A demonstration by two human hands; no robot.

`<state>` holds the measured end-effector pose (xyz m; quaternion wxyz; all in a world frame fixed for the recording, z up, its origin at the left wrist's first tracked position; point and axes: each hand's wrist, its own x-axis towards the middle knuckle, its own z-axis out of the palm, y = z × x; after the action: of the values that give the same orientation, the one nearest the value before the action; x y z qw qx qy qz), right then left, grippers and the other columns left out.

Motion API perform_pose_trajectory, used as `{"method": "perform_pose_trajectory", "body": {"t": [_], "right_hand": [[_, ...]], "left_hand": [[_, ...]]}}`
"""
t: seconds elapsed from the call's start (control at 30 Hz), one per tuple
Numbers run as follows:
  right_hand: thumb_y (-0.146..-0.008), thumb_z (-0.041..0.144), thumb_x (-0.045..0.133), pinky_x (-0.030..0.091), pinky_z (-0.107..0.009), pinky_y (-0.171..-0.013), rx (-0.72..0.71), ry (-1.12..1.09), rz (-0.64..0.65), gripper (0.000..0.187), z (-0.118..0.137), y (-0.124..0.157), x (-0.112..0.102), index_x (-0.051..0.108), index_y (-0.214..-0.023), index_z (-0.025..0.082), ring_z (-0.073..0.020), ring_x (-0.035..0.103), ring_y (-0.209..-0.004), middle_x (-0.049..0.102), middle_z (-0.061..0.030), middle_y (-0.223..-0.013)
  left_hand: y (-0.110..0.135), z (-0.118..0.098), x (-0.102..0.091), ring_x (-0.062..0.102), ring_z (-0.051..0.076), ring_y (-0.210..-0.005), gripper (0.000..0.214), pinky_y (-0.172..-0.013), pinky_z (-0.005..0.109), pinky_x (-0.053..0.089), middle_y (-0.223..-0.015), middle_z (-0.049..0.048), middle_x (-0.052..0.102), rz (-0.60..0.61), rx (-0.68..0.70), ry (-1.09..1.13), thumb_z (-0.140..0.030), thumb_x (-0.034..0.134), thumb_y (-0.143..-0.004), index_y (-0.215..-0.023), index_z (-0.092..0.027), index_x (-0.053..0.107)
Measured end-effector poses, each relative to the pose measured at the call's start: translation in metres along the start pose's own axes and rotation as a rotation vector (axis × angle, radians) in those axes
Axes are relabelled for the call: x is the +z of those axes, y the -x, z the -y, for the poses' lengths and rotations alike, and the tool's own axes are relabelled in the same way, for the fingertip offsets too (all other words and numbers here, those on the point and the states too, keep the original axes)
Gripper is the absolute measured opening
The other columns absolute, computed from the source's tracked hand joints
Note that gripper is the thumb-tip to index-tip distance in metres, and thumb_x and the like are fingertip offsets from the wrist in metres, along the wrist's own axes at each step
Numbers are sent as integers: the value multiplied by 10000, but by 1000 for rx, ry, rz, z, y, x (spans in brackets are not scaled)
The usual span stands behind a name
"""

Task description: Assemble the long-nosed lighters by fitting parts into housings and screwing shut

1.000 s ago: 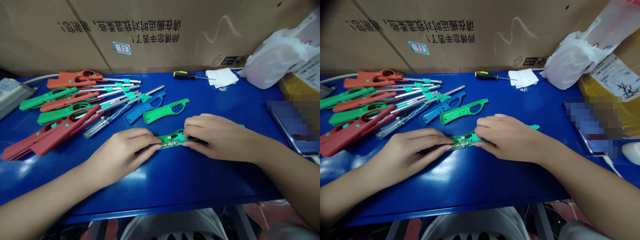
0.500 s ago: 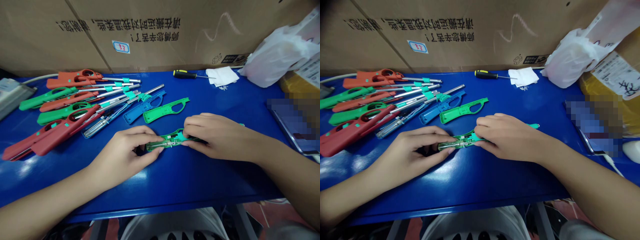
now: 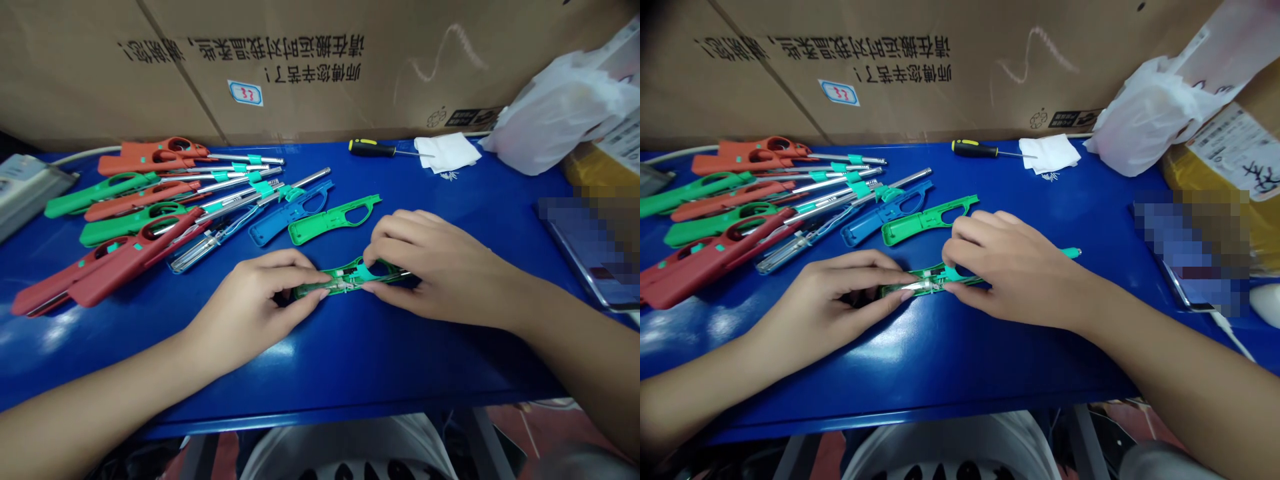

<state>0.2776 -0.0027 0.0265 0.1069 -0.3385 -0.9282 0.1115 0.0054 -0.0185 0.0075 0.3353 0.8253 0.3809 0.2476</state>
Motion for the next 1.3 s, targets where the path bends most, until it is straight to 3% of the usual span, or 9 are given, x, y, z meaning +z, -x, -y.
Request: {"method": "perform_pose_trajectory", "body": {"t": [0.1,0.27,0.6,0.87,1.3], "right_hand": [[-961,416,661,364,-382,-841,30,-23,-78,206,2,-3,6,625,-1036,227,-250,564,-1008,633,-66,-1082],[-935,432,711,365,-394,-903,110,-98,-76,240,0,-7,15,624,-1048,239,-241,563,-1040,628,-43,-1088],[-947,329,675,362,-414,-972,297,-214,-86,112,14,-11,20,607,-950,240,-217,573,-1051,630,-17,-1066],[-951,228,624,393,-379,-928,317,-302,-123,27,13,-9,20,633,-938,249,-182,613,-1025,672,13,-1041],[-933,293,696,351,-395,-950,331,-282,-95,72,16,-9,22,639,-959,258,-191,594,-1045,667,21,-1060]], "left_hand": [[0,1,-1,645,92,-773,193,-652,190,515,-996,29,691,14,2,2,-203,683,-965,-1129,-215,784],[1,2,0,658,87,-820,216,-713,190,515,-1004,12,689,12,19,-13,-195,690,-964,-1153,-241,783],[2,2,-1,656,85,-823,237,-721,198,503,-999,1,684,10,44,-44,-199,685,-969,-1174,-268,782],[3,1,-1,663,81,-826,194,-727,183,511,-996,9,698,-10,58,-92,-197,682,-968,-1130,-212,787],[4,-2,-1,663,86,-804,193,-640,170,499,-942,-5,683,-18,55,-129,-210,675,-975,-1138,-233,776]]}}
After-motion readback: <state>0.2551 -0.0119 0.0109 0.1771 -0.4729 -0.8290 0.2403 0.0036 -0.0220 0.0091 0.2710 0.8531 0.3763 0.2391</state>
